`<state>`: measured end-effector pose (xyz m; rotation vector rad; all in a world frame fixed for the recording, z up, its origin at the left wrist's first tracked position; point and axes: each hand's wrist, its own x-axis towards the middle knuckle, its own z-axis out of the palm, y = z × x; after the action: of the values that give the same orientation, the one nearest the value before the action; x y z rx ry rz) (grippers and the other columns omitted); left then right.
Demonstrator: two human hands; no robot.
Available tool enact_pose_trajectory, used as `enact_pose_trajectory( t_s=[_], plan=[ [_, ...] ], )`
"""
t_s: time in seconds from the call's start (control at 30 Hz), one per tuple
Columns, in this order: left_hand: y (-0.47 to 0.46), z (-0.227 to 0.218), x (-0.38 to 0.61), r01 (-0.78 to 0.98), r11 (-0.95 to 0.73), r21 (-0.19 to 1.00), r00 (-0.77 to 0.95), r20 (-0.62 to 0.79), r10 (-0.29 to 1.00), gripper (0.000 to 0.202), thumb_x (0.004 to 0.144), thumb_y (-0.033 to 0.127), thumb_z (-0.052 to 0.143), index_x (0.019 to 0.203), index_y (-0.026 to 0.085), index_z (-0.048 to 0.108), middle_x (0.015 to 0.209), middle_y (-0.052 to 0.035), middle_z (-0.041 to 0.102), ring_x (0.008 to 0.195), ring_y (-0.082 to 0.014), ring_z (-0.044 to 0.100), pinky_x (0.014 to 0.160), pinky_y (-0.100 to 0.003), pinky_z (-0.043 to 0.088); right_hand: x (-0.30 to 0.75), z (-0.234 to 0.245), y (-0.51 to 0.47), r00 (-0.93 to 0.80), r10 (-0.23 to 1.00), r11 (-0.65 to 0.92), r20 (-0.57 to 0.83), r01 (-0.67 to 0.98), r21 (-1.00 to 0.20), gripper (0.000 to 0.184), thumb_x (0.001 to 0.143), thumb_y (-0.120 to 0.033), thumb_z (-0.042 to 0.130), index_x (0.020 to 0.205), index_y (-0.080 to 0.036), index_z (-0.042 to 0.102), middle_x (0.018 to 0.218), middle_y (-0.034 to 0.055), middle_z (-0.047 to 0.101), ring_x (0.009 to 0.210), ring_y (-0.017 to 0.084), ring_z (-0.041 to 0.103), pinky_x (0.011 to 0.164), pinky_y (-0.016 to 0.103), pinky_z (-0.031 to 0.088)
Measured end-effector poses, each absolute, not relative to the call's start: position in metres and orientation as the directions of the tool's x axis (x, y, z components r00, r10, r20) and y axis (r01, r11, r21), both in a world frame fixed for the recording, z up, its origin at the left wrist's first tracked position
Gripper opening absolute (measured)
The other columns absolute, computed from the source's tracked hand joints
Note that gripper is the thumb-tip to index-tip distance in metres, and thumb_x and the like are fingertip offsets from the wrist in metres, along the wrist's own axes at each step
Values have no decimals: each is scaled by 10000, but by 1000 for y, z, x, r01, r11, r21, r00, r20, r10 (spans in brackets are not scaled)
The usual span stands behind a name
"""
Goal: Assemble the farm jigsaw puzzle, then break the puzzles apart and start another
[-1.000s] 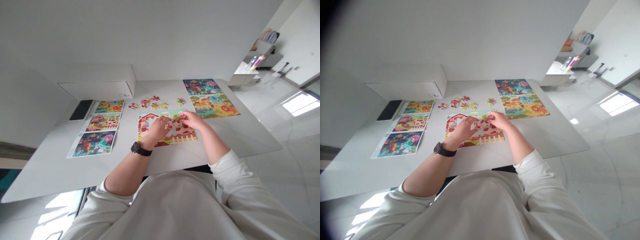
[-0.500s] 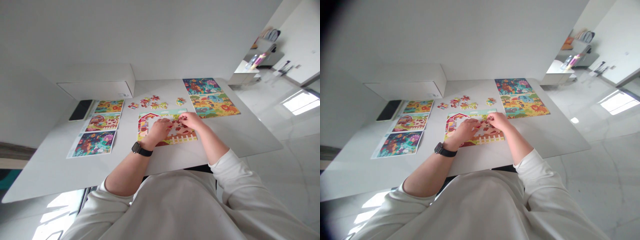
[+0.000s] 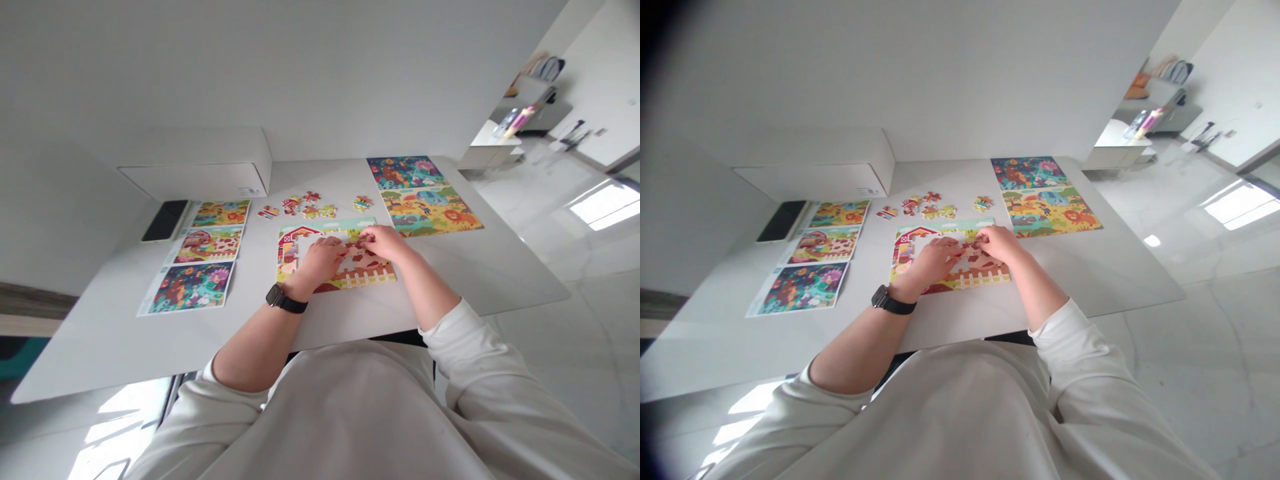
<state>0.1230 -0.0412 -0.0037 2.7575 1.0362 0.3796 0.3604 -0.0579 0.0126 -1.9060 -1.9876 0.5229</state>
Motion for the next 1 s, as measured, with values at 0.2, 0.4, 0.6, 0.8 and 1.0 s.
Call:
enact_pose_trajectory(
  t_s=[0.2,0.4,0.6,0.8,1.0],
  plan=[
    [-43,-5,125,638,-732,238,716,168,678,399,963,148,575,1269,275,798,1362,-98,710,1238,-284,655,1138,-459,515,367,11,-56,-22,1000,27,17,871,-491,191,900,-221,782,1088,-232,817,937,32,814,811,179,714,776,284,498],
    [-48,-1,127,666,-701,256,687,157,710,392,1002,184,552,1304,279,783,1389,-90,696,1268,-291,635,1137,-462,512,382,9,-57,-65,998,64,16,861,-505,209,854,-188,796,1058,-232,813,975,31,818,837,179,725,792,275,520],
    [-49,-2,127,669,-699,252,683,162,712,385,1029,214,521,1318,274,767,1373,-95,697,1243,-284,639,1123,-459,518,381,10,-58,-114,992,79,-43,869,-488,243,824,-230,831,1066,-232,809,985,24,817,837,176,716,757,260,497],
    [-48,-3,126,653,-708,267,688,180,703,389,1014,190,521,1302,257,773,1382,-102,693,1247,-289,636,1128,-466,516,376,15,-60,-106,993,78,-42,898,-432,234,824,-201,815,1056,-232,814,985,33,814,852,185,705,752,269,478],
    [-46,-4,126,641,-718,271,699,181,692,403,970,151,555,1273,273,791,1372,-96,696,1247,-286,642,1141,-461,508,375,16,-61,-111,993,88,-32,908,-409,272,815,-162,802,1075,-240,823,1013,34,809,880,191,704,769,275,480]
  ],
)
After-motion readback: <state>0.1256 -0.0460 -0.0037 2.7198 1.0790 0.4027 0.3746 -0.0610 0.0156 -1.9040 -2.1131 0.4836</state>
